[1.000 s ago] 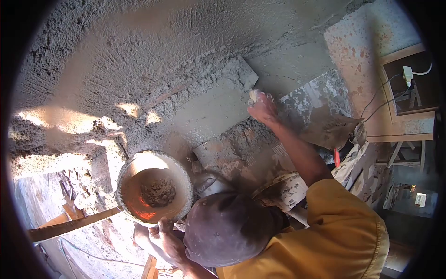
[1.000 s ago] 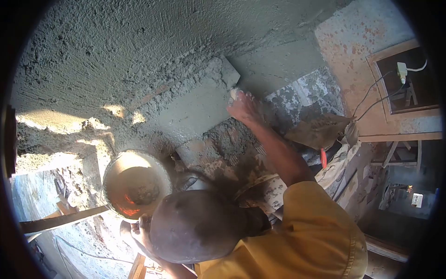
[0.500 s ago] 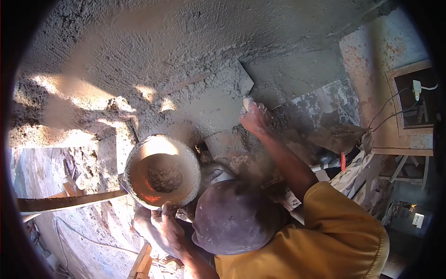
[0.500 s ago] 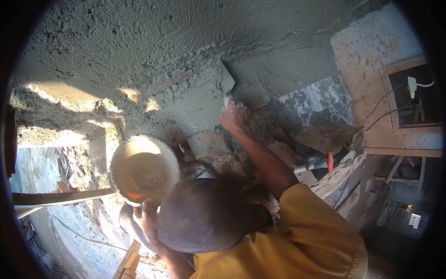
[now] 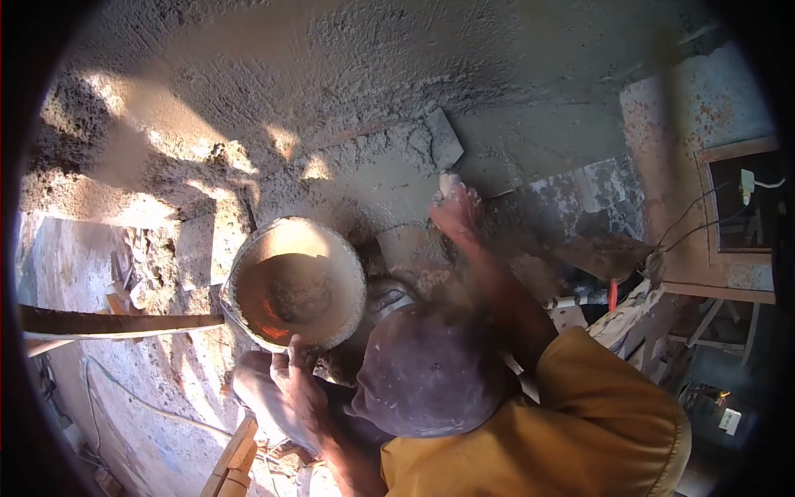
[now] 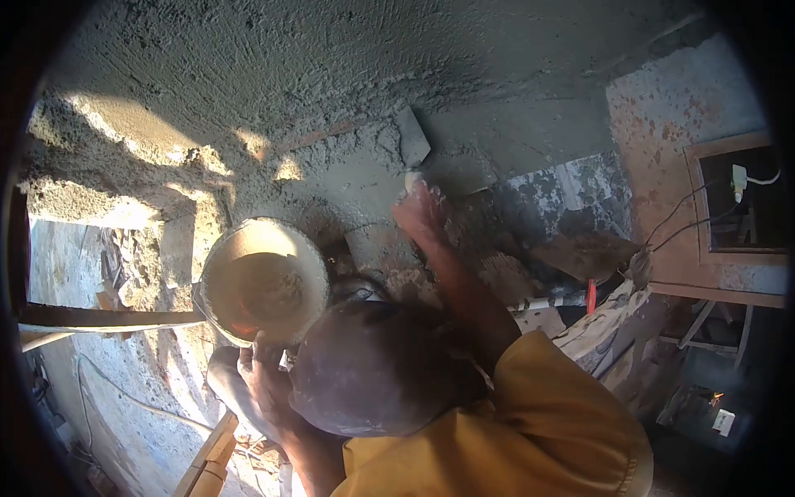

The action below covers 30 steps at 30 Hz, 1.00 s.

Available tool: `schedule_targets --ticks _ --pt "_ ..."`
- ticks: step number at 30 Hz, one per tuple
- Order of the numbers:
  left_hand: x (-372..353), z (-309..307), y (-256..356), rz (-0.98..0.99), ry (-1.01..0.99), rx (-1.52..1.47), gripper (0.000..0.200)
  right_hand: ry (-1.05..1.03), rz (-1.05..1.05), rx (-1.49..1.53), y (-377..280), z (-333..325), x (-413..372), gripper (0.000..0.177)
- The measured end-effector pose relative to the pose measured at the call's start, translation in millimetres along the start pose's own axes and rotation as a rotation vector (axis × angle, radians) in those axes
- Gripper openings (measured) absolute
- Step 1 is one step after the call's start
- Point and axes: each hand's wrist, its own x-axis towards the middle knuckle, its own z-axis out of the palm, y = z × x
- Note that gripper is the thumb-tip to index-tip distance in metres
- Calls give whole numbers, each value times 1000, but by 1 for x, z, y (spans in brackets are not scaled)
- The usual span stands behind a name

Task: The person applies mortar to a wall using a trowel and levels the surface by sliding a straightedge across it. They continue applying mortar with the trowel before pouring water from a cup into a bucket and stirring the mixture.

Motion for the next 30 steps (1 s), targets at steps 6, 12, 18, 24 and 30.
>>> schedule_targets --ticks 6,12,18,24,30 --pt "22 -35 -49 24 18 2 37 32 303 673 45 -23 -35 33" --pt "23 -32 -46 25 42 -9 27 -376 23 573 59 -51 -88 22" --pt "26 -35 -43 94 -46 83 23 -547 89 763 31 -25 2 16" --pt "34 -24 -31 16 -93 -16 20 -432 -26 815 13 7 38 18" --pt "30 -17 -26 62 -124 50 17 -290 -155 809 39 44 36 30"
